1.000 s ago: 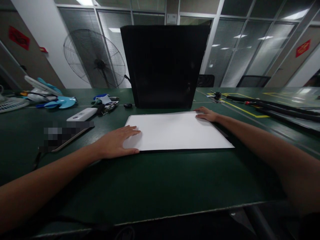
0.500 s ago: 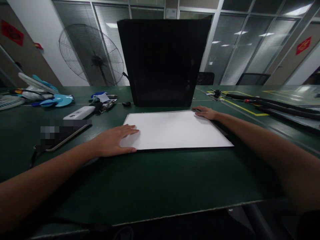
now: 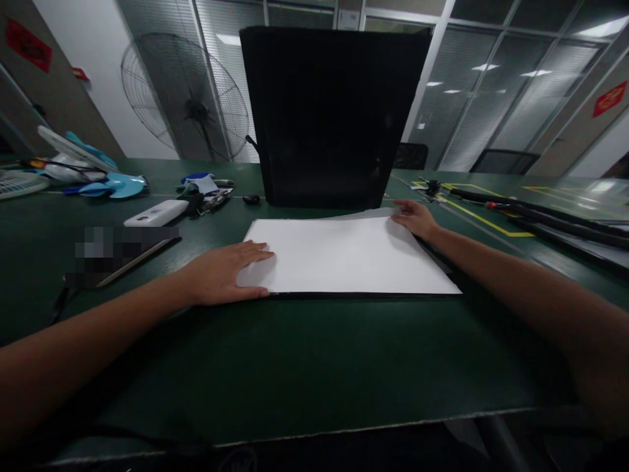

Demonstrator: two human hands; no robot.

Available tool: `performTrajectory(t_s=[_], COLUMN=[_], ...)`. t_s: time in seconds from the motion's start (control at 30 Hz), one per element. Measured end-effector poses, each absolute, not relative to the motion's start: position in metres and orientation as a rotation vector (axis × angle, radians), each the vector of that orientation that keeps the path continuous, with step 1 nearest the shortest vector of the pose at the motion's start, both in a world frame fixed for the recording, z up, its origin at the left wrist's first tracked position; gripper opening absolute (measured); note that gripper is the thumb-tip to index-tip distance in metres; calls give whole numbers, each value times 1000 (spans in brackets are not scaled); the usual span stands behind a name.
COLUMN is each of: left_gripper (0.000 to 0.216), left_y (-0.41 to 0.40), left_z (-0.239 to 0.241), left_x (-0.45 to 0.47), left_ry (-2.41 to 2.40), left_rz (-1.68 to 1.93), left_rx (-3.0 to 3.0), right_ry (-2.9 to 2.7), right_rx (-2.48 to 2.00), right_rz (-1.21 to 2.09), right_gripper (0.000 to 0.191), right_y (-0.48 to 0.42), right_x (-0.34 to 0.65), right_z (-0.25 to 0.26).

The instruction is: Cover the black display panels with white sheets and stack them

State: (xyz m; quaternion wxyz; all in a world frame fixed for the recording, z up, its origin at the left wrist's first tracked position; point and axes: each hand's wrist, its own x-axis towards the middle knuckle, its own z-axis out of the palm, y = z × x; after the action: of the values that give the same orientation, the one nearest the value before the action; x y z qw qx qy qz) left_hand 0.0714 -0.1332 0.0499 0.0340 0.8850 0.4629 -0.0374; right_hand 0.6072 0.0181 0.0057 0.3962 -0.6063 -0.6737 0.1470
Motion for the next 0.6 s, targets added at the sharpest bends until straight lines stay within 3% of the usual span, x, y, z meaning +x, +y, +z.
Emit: performTrajectory(t_s=[0.1, 0.6], left_gripper=[98, 104], left_y=[-133, -135], left_z=[49, 44], left_x=[71, 76], left_ry=[1433, 1524], left_rz=[-108, -82], left_rx=[2716, 2682], right_ry=[-1593, -1472], right_rx=[-1559, -1826], right_rz=[450, 856], right_gripper=[78, 44], right_y=[4, -99], right_x=[604, 630], right_z=[8, 47])
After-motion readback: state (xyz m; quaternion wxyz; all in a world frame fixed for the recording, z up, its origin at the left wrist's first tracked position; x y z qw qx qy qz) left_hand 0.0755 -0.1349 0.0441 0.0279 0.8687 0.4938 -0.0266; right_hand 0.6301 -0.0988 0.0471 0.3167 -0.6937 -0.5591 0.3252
